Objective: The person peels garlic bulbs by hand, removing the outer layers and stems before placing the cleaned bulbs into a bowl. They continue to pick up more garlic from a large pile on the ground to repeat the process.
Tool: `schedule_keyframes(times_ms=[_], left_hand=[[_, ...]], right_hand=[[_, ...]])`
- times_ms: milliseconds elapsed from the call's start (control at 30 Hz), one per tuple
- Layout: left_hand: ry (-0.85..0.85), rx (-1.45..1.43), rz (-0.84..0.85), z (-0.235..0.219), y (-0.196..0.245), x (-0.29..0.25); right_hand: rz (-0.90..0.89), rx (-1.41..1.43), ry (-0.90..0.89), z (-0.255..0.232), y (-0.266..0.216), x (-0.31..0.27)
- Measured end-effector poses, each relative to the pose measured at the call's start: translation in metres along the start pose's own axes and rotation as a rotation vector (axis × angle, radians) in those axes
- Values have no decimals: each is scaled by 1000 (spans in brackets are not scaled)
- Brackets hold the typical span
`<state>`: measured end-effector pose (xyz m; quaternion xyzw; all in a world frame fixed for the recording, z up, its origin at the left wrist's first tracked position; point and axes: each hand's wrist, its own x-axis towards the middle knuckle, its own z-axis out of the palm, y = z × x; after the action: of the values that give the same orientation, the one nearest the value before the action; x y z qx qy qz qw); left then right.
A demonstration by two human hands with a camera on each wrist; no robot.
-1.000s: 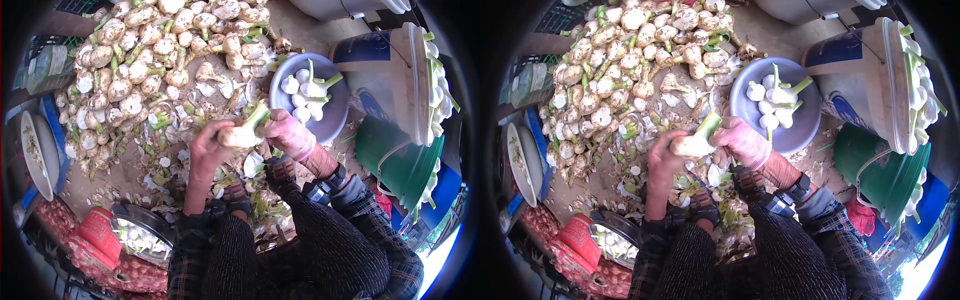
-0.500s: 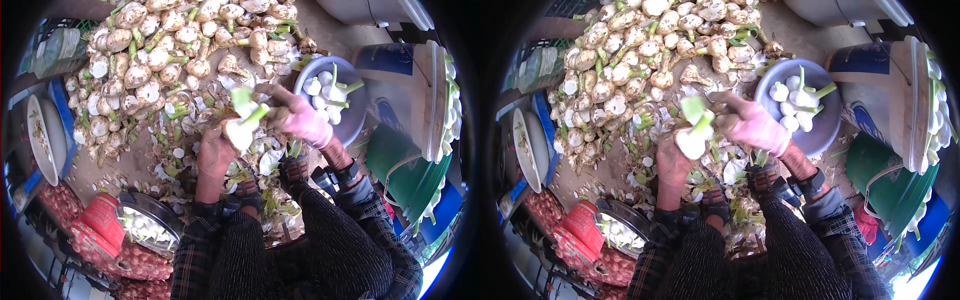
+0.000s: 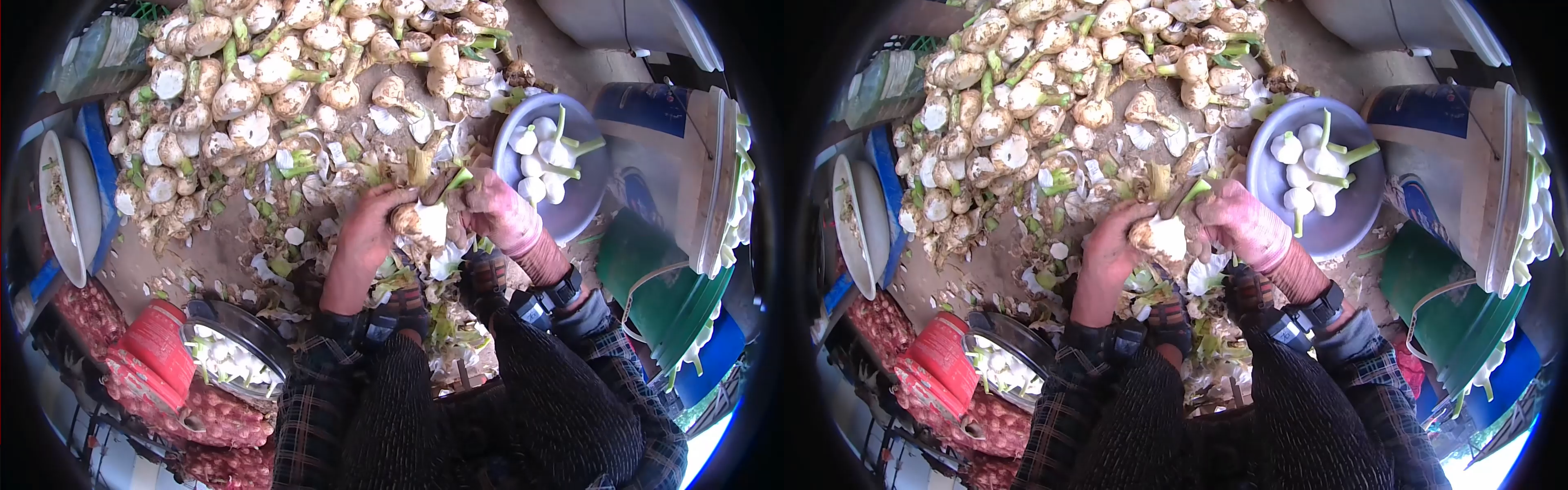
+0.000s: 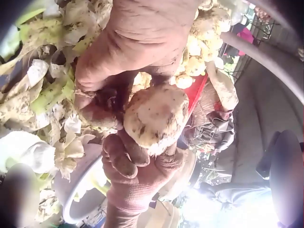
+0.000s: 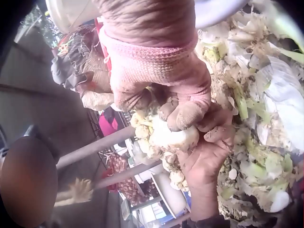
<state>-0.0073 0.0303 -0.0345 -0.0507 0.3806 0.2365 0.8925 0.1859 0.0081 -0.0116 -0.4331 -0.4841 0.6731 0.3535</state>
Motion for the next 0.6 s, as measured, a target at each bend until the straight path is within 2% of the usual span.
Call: schedule_keyframes(times_ms=[33,67,100,133,200,233,267,300,333,367,400,433,467,500,567,600], left_hand=[[97,123,197,10,-3,-1],[192,246,397,16,-4,-1],[316,421,414,17,-1,-1],[311,417,414,17,0,-4],[294,572,632,16,-1,-11],[396,564,623,20,1,-17],[393,563,624,16,3,-19],[187,802,682,13,5,-22],[-28,1033,730,12,6,-26],[-94,1277,684,13,5,-34],[-102,1277,694,16,-1,-36],[-211,1317,704,18,-9,-38],[-316,1354,704,16,-18,-42],[-318,1351,704,5,-28,-45],[-248,2240,96,-27,-34,-49],[-253,2243,111,-32,-27,-49]], right_hand=[[329,591,79,5,3,0],[333,589,80,7,1,1],[372,660,143,8,-3,2],[410,731,208,7,-6,2],[409,694,212,3,-2,1],[417,629,278,2,0,1],[423,566,344,2,1,0],[508,610,360,1,-8,-2],[511,607,362,0,-9,-5],[487,604,402,0,-12,-8],[453,597,440,-3,-14,-8],[452,691,463,-12,-8,-9],[367,686,582,-18,-7,-8],[345,863,596,-36,-3,-10],[232,1180,616,-49,-15,-15],[221,1172,617,-48,-19,-16]])
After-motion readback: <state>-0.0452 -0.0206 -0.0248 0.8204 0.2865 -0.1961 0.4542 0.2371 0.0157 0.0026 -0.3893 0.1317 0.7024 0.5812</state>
